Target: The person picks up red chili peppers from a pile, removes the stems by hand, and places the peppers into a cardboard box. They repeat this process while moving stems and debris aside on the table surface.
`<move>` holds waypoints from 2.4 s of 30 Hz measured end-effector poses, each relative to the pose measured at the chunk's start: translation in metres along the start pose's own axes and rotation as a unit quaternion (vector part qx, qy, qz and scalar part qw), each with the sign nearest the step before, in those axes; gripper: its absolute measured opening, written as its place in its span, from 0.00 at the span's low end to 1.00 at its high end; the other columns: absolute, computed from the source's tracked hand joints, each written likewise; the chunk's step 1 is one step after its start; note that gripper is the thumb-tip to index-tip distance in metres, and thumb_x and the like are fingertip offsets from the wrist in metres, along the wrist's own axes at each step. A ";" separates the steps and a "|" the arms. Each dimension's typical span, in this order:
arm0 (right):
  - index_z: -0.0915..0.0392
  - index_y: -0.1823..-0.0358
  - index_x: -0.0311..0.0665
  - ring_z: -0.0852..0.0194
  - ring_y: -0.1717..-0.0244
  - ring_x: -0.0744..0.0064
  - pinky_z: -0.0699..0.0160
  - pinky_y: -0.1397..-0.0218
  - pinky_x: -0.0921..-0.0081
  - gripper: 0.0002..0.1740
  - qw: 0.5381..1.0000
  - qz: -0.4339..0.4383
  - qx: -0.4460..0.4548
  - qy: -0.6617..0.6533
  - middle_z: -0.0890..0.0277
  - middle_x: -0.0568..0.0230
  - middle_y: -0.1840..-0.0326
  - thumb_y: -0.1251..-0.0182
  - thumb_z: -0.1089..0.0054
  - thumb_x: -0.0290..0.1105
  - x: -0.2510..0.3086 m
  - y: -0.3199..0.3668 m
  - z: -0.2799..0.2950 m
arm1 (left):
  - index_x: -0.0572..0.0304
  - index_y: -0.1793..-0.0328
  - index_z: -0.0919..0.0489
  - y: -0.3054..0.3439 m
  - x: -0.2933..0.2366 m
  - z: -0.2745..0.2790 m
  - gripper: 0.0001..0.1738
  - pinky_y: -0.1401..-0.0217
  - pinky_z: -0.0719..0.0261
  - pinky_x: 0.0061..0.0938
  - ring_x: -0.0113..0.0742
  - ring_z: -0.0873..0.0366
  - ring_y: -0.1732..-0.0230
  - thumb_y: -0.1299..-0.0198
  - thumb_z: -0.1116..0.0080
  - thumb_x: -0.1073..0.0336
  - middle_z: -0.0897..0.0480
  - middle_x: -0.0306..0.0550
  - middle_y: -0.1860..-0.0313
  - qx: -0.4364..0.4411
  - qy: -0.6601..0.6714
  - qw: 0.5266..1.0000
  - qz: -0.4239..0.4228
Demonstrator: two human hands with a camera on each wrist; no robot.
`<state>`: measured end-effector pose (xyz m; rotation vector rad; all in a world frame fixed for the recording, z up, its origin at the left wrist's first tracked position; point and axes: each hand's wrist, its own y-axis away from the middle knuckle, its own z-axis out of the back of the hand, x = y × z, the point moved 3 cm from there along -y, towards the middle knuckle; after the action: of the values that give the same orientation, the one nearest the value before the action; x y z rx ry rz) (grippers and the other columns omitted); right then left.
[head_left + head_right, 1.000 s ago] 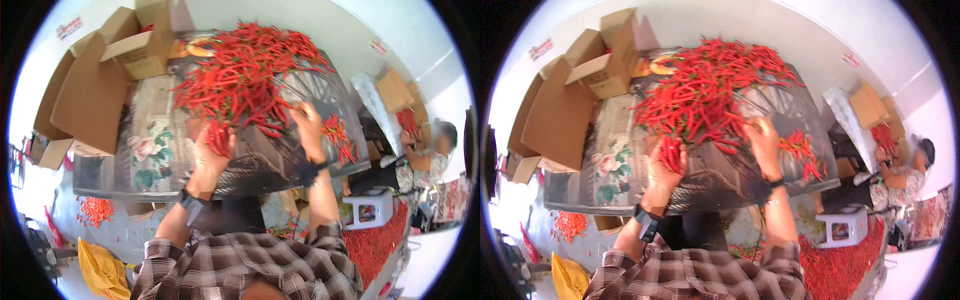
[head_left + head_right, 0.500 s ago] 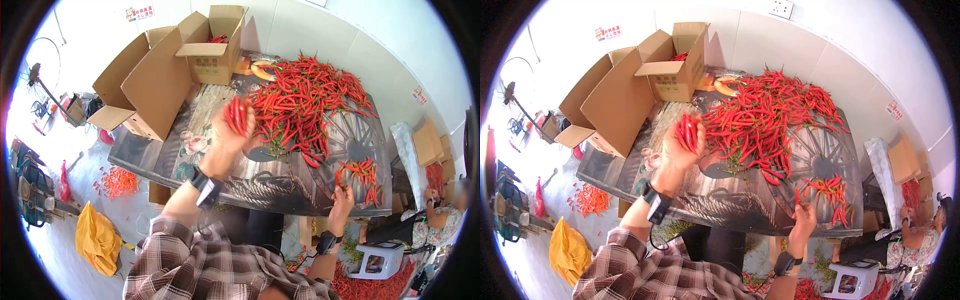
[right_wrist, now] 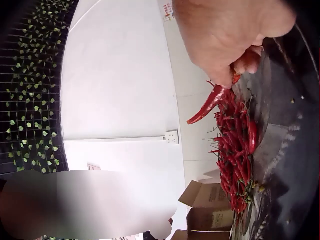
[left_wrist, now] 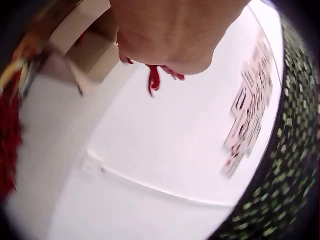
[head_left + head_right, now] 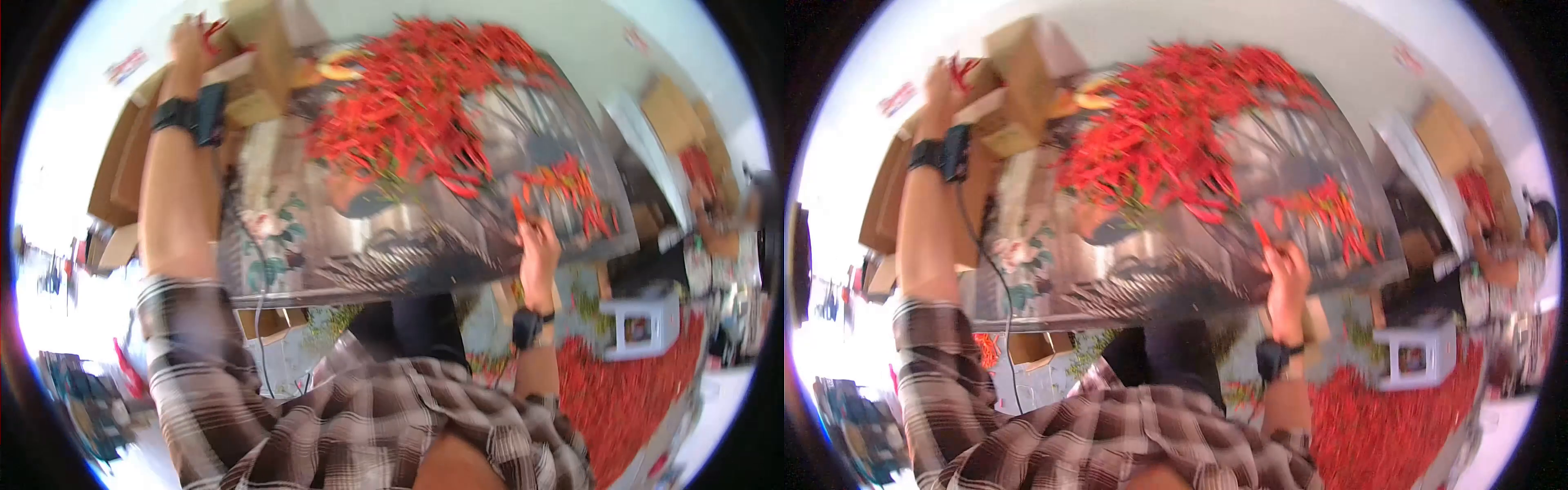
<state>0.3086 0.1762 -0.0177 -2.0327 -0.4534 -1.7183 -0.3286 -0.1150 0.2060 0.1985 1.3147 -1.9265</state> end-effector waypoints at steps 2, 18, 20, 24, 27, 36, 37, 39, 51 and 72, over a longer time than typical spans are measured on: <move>0.23 0.60 0.34 0.35 0.67 0.84 0.34 0.62 0.84 0.09 1.000 0.005 0.001 -0.022 0.30 0.74 0.68 0.36 0.40 0.32 0.008 0.003 -0.004 | 0.57 0.32 0.32 -0.031 0.060 -0.031 0.30 0.45 0.27 0.35 0.44 0.24 0.46 0.39 0.47 0.54 0.23 0.55 0.43 -0.113 -0.217 0.956 -0.161; 0.24 0.62 0.36 0.33 0.72 0.84 0.32 0.69 0.83 0.04 0.976 -0.007 -0.207 -0.060 0.27 0.72 0.70 0.37 0.40 0.27 0.011 0.098 0.136 | 0.66 0.48 0.20 0.429 -0.258 0.016 0.19 0.46 0.30 0.31 0.44 0.28 0.52 0.49 0.39 0.72 0.23 0.51 0.55 0.454 0.233 0.855 -0.094; 0.24 0.62 0.37 0.33 0.73 0.85 0.33 0.70 0.84 0.04 0.969 0.000 -0.244 -0.028 0.27 0.72 0.69 0.36 0.40 0.27 -0.003 0.107 0.165 | 0.64 0.48 0.20 0.434 -0.260 0.015 0.19 0.47 0.30 0.31 0.44 0.27 0.54 0.49 0.38 0.72 0.22 0.50 0.58 0.465 0.239 0.849 -0.076; 0.26 0.57 0.33 0.30 0.69 0.78 0.29 0.67 0.80 0.10 0.937 -0.051 -0.266 0.219 0.26 0.67 0.67 0.40 0.40 0.27 -0.054 0.108 0.237 | 0.62 0.50 0.19 0.445 -0.259 0.008 0.17 0.50 0.28 0.31 0.44 0.26 0.56 0.49 0.37 0.71 0.21 0.48 0.61 0.474 0.236 0.841 -0.115; 0.28 0.52 0.30 0.26 0.64 0.73 0.27 0.64 0.77 0.17 0.909 -0.053 -0.249 0.330 0.24 0.62 0.63 0.42 0.40 0.26 -0.086 0.111 0.264 | 0.62 0.51 0.19 0.446 -0.259 0.005 0.17 0.50 0.28 0.31 0.43 0.26 0.57 0.49 0.37 0.72 0.20 0.47 0.61 0.469 0.217 0.849 -0.106; 0.25 0.53 0.31 0.25 0.67 0.81 0.26 0.67 0.82 0.13 0.943 -0.108 -0.249 0.191 0.23 0.66 0.65 0.33 0.45 0.33 -0.052 0.110 0.190 | 0.62 0.54 0.18 0.451 -0.261 0.010 0.14 0.52 0.28 0.31 0.44 0.25 0.57 0.49 0.38 0.73 0.20 0.47 0.61 0.423 0.209 0.873 -0.126; 0.24 0.54 0.32 0.27 0.70 0.83 0.27 0.68 0.83 0.13 0.953 -0.086 -0.247 0.154 0.24 0.68 0.68 0.32 0.45 0.34 -0.046 0.107 0.181 | 0.62 0.55 0.17 0.451 -0.262 0.013 0.14 0.53 0.28 0.32 0.44 0.25 0.58 0.49 0.38 0.73 0.20 0.47 0.62 0.411 0.195 0.880 -0.137; 0.23 0.56 0.32 0.29 0.73 0.84 0.28 0.70 0.84 0.12 0.961 -0.056 -0.245 0.115 0.25 0.70 0.71 0.32 0.45 0.35 -0.029 0.100 0.168 | 0.62 0.55 0.17 0.451 -0.261 0.021 0.13 0.54 0.28 0.32 0.44 0.25 0.59 0.50 0.38 0.73 0.20 0.47 0.63 0.392 0.183 0.889 -0.152; 0.30 0.43 0.34 0.29 0.47 0.73 0.28 0.49 0.78 0.22 0.945 0.129 -0.106 0.281 0.27 0.60 0.48 0.36 0.40 0.33 0.089 -0.012 0.122 | 0.62 0.57 0.18 0.451 -0.226 0.056 0.09 0.58 0.30 0.34 0.45 0.29 0.65 0.45 0.41 0.73 0.22 0.47 0.67 0.317 0.108 0.938 -0.093; 0.37 0.35 0.34 0.37 0.37 0.48 0.38 0.35 0.62 0.44 0.828 0.144 0.035 0.541 0.33 0.45 0.40 0.50 0.30 0.48 0.033 -0.098 0.148 | 0.60 0.59 0.17 0.449 -0.221 0.049 0.11 0.59 0.26 0.33 0.43 0.27 0.64 0.50 0.38 0.73 0.21 0.43 0.67 0.321 0.101 0.938 -0.085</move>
<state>0.3884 0.3365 0.0069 -0.7357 0.1714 -2.2266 0.1383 -0.1165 0.0186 0.6379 0.7940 -2.4897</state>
